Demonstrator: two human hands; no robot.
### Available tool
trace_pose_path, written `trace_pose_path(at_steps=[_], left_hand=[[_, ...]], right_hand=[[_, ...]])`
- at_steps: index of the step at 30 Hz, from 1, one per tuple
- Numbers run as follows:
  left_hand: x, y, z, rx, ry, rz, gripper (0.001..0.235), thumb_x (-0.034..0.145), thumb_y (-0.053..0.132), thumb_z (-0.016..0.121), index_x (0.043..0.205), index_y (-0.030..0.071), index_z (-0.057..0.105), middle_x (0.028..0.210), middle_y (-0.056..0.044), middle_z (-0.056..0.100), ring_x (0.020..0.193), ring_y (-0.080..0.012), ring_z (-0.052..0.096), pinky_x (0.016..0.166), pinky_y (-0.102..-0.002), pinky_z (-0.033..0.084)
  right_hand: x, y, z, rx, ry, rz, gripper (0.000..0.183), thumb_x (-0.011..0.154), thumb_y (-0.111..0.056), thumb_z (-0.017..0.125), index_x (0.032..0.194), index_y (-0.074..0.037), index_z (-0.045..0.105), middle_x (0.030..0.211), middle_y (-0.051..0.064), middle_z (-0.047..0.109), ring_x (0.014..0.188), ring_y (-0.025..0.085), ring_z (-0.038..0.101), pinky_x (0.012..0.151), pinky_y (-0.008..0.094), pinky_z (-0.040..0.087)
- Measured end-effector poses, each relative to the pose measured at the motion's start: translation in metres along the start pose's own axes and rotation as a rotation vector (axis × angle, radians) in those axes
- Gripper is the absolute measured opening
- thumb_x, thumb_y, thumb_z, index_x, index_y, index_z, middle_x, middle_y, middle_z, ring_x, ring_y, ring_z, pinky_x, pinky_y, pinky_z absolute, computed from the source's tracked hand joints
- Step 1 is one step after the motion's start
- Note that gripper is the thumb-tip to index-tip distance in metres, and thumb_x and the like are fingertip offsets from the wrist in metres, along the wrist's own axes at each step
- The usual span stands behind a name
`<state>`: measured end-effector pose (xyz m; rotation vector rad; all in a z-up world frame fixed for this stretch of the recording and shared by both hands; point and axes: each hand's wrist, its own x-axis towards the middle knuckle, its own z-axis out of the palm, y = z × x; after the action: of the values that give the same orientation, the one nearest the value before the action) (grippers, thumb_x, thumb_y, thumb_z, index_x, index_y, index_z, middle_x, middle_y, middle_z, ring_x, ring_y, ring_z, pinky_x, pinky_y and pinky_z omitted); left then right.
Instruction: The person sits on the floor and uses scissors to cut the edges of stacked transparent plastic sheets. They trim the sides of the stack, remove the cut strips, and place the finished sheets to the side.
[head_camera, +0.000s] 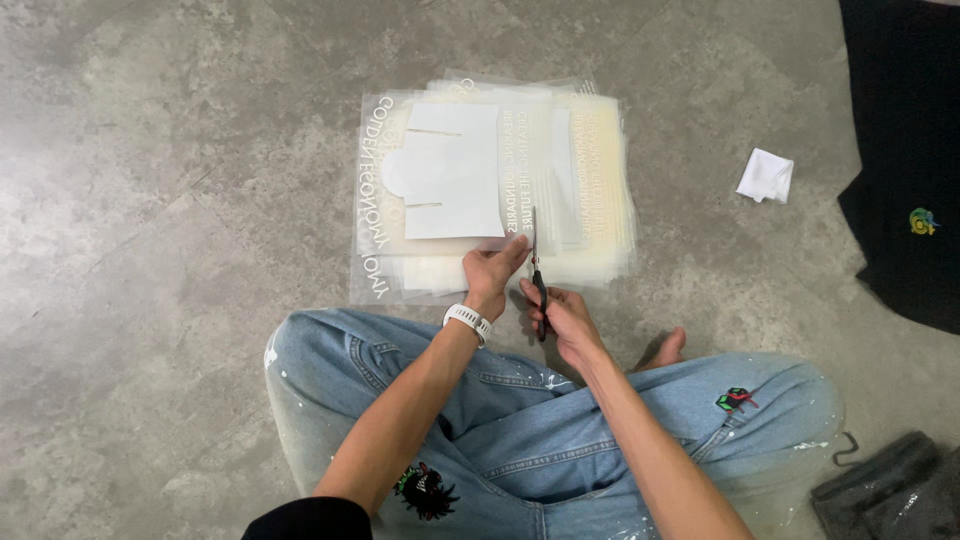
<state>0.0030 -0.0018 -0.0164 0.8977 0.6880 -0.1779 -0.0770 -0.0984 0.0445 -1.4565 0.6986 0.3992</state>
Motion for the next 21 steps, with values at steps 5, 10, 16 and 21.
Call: trace_pose_path(at_steps=[5,10,16,21], left_hand=[[-0.009,0.011,0.001,0.002,0.005,-0.016,0.043,0.084,0.005,0.089,0.116,-0.014,0.068,0.095,-0.023,0.070,0.089,-0.0320,0.077,0.081,-0.040,0.066],[-0.006,0.009,-0.001,0.027,0.020,-0.009,0.041,0.084,0.006,0.088,0.115,-0.014,0.068,0.095,-0.020,0.070,0.088,-0.0302,0.077,0.079,-0.038,0.066],[-0.002,0.010,-0.002,0.020,0.018,-0.022,0.042,0.082,0.004,0.089,0.112,-0.015,0.067,0.092,-0.025,0.073,0.083,-0.0356,0.079,0.076,-0.039,0.067],[-0.003,0.011,-0.003,0.021,0.026,-0.004,0.040,0.081,0.003,0.089,0.106,-0.018,0.066,0.085,-0.021,0.071,0.075,-0.0299,0.079,0.073,-0.033,0.067]], right_hand=[[-0.010,-0.031,0.002,-0.009,-0.015,0.010,0.049,0.082,-0.049,0.092,0.077,-0.011,0.062,0.055,0.001,0.052,0.047,0.014,0.058,0.047,0.024,0.047],[-0.004,-0.029,0.002,-0.014,-0.020,0.012,0.050,0.081,-0.049,0.093,0.077,-0.010,0.062,0.054,0.000,0.053,0.045,0.013,0.059,0.045,0.023,0.048],[0.001,-0.027,-0.003,-0.009,-0.030,0.006,0.050,0.082,-0.050,0.093,0.077,-0.010,0.063,0.054,0.000,0.053,0.045,0.013,0.059,0.044,0.024,0.050],[0.005,-0.035,-0.003,-0.022,-0.039,0.035,0.049,0.081,-0.048,0.093,0.080,-0.008,0.065,0.054,0.001,0.053,0.046,0.014,0.060,0.045,0.026,0.051]])
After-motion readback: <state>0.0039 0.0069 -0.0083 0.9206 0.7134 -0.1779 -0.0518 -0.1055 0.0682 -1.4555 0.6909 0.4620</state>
